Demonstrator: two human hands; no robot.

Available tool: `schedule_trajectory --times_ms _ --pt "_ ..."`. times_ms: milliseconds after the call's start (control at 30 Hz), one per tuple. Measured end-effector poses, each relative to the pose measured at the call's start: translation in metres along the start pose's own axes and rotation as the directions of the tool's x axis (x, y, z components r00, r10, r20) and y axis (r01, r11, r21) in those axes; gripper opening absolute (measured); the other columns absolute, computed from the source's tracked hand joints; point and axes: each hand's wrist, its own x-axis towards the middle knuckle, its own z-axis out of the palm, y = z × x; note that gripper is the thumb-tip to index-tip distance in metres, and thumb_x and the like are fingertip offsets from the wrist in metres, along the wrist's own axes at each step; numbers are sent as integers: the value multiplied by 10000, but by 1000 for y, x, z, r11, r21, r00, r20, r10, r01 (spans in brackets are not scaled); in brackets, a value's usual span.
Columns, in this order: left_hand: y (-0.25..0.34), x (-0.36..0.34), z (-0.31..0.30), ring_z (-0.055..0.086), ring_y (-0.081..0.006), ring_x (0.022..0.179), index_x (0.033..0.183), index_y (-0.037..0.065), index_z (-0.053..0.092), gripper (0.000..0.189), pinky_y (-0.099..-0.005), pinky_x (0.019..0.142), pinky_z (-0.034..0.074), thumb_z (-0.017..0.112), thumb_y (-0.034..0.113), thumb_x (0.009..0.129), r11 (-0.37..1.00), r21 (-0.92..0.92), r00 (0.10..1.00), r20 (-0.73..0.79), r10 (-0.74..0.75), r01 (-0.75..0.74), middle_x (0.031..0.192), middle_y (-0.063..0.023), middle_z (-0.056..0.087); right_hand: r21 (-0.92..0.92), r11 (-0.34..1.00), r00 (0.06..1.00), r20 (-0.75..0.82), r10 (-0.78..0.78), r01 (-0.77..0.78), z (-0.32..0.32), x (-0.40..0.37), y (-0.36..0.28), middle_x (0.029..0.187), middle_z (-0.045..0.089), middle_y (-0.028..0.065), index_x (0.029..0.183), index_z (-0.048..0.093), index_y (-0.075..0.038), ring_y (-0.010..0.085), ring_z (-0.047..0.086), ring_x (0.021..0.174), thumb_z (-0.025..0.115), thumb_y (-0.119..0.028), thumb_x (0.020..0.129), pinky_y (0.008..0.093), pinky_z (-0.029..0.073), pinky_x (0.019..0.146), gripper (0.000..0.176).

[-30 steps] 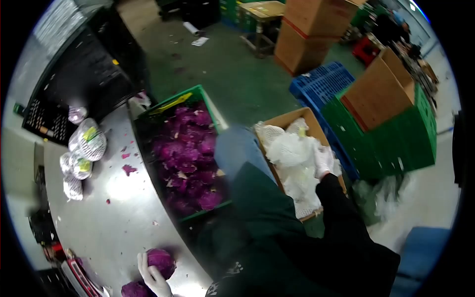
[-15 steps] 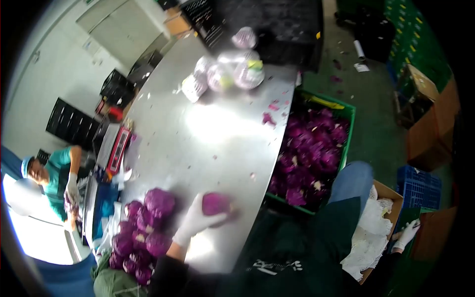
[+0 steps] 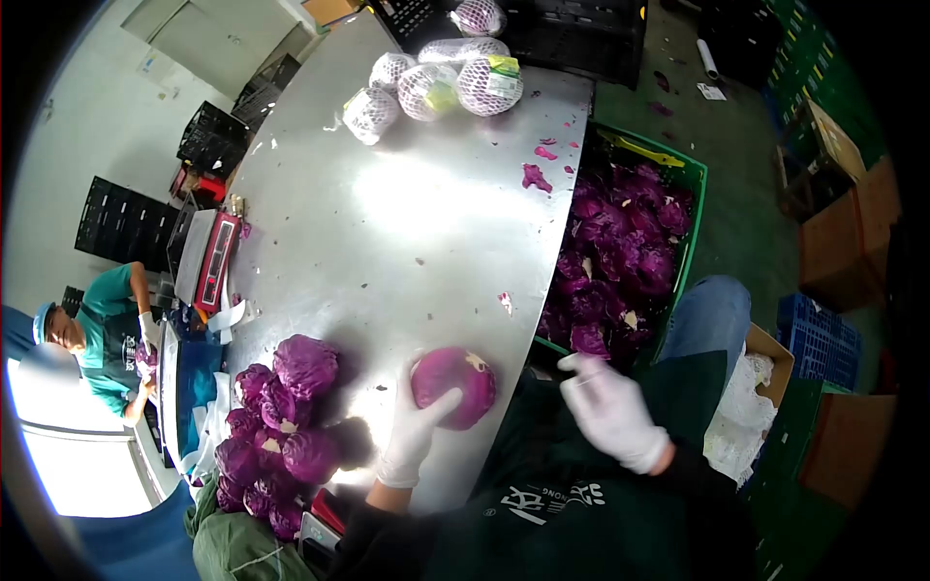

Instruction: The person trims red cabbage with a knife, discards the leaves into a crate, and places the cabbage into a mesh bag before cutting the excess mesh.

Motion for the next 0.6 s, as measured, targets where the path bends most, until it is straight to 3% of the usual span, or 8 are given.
schedule_trajectory --times_ms 33,100,233,333,400,600 --pt "0 -3 2 514 -238 1237 1466 9 318 814 -374 1052 430 785 93 805 998 61 1000 -12 -6 7 1340 -143 511 -21 985 985 0 -171 171 24 -2 4 863 678 116 1152 593 -47 249 688 712 599 -198 962 342 551 660 242" --pt "6 -4 9 503 -241 1252 1483 -2 290 863 -377 1056 428 798 112 794 987 158 1000 17 -1 -1 1357 -151 494 -68 998 973 232 3 13 33 0 -7 943 690 151 1127 599 -41 340 690 795 588 -194 960 383 562 683 227" --pt "-4 2 5 501 -243 1255 1483 -10 286 906 -371 1058 426 822 139 768 971 239 1000 10 -9 7 1361 -158 489 -121 991 919 382 98 -55 37 1 -8 912 666 164 1086 566 -54 370 654 723 569 -194 963 415 546 615 185" --pt "-5 5 5 510 -247 1243 1479 -12 290 927 -373 1055 429 836 152 749 933 359 999 25 26 -34 1356 -161 491 -115 993 914 403 38 10 42 0 -4 817 646 163 1057 534 -60 378 629 617 552 -200 962 447 532 541 170" --pt "1 4 11 513 -250 1238 1469 -12 302 921 -379 1053 432 841 157 741 950 312 1000 5 -8 6 1359 -162 487 -128 991 905 426 16 42 43 3 -4 785 642 178 1051 524 -38 367 637 594 548 -200 958 445 536 522 188" --pt "10 6 21 572 -237 1158 1460 8 329 854 -356 1007 478 805 71 754 952 306 1000 -11 1 2 1289 -152 544 -206 979 824 551 129 -15 51 10 1 711 629 201 1041 456 -6 376 641 595 499 -166 956 453 530 515 186"
